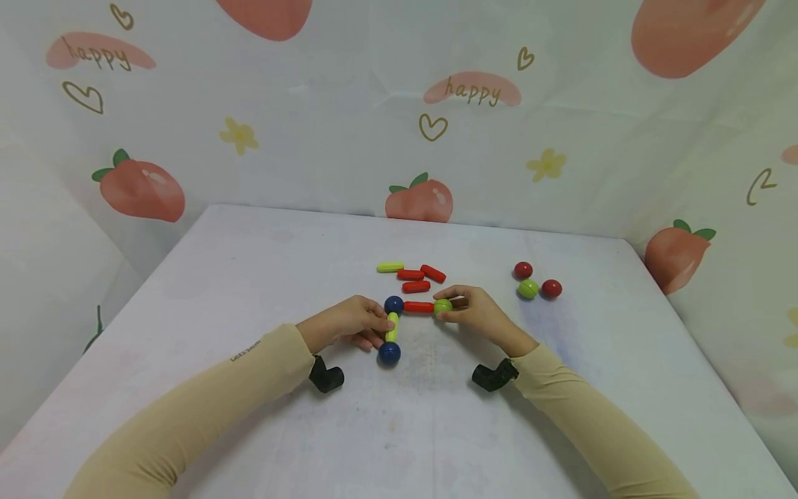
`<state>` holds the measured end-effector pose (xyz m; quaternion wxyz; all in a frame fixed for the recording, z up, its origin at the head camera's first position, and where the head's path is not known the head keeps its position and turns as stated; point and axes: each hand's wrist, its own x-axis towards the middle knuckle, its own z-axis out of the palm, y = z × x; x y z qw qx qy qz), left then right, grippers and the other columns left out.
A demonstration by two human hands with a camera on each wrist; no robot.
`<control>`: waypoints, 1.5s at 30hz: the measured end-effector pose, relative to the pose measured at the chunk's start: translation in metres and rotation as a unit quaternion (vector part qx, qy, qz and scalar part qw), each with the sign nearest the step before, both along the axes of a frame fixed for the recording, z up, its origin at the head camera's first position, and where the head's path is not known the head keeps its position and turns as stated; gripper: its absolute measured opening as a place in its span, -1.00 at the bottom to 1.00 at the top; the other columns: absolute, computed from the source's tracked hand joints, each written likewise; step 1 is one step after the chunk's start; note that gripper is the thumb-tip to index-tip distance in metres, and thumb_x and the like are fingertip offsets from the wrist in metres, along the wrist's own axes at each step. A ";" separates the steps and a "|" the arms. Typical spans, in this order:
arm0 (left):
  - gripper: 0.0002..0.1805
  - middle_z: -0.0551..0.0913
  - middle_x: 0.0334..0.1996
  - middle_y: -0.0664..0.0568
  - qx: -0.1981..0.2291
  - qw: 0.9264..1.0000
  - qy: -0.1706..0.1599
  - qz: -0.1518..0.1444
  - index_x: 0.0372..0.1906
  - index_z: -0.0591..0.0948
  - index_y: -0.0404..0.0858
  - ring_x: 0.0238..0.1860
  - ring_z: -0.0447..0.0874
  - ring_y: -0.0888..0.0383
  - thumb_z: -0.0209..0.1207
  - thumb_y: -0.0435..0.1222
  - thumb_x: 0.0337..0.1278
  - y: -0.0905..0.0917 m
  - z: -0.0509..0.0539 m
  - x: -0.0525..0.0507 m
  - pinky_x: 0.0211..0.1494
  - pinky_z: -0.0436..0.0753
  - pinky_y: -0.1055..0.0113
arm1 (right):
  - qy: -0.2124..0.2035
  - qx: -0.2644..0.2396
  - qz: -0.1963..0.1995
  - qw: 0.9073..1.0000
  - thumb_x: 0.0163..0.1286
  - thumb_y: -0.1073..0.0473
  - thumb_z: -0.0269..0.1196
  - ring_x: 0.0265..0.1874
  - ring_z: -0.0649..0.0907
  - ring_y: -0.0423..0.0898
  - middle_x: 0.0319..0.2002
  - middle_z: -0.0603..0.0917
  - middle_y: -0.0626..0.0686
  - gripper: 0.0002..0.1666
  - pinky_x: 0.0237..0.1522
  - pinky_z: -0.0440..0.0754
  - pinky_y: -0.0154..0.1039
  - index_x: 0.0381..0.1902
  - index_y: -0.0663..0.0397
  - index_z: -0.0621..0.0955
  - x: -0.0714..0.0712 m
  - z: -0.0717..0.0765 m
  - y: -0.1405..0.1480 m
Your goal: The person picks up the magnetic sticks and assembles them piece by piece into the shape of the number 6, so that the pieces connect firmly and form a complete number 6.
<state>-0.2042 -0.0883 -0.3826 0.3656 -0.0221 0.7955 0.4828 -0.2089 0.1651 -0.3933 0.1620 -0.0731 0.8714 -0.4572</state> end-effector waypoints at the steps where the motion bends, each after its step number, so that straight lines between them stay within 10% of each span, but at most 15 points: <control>1: -0.72 0.67 -0.40 0.00 0.000 1.000 0.000 0.000 -0.06 0.58 -0.28 -0.56 0.60 0.25 0.23 -0.19 0.24 0.000 0.000 0.000 -0.50 0.57 0.51 | 0.000 0.000 0.000 1.000 0.23 0.22 0.37 0.10 0.60 0.15 0.04 0.65 0.11 -0.57 0.16 0.55 -0.01 0.08 0.11 0.62 0.000 0.000 0.000; 19: -0.71 0.67 -0.40 -0.02 0.012 1.000 -0.003 0.008 -0.05 0.58 -0.31 -0.54 0.62 0.25 0.25 -0.22 0.23 -0.001 -0.002 -0.002 -0.44 0.63 0.48 | -0.013 0.004 -0.006 1.000 0.24 0.18 0.37 0.13 0.58 0.13 0.07 0.63 0.09 -0.56 0.16 0.55 -0.02 0.09 0.08 0.62 0.000 0.000 0.000; 31: -0.72 0.68 -0.37 -0.02 -0.023 0.998 0.053 0.001 -0.07 0.59 -0.32 -0.50 0.62 0.22 0.25 -0.23 0.22 -0.004 0.005 -0.004 -0.38 0.64 0.43 | -0.010 0.000 -0.004 1.000 0.24 0.19 0.37 0.12 0.59 0.14 0.05 0.65 0.11 -0.57 0.14 0.56 -0.02 0.08 0.10 0.62 -0.001 -0.001 0.000; 45: -0.71 0.66 -0.17 -0.08 -0.063 0.986 0.150 0.029 0.00 0.55 -0.24 -0.23 0.66 0.11 0.18 -0.18 0.29 -0.016 0.022 -0.038 -0.14 0.65 0.36 | -0.015 0.001 -0.009 1.000 0.24 0.18 0.38 0.12 0.58 0.12 0.05 0.65 0.10 -0.57 0.14 0.56 -0.03 0.08 0.08 0.62 -0.001 0.000 0.001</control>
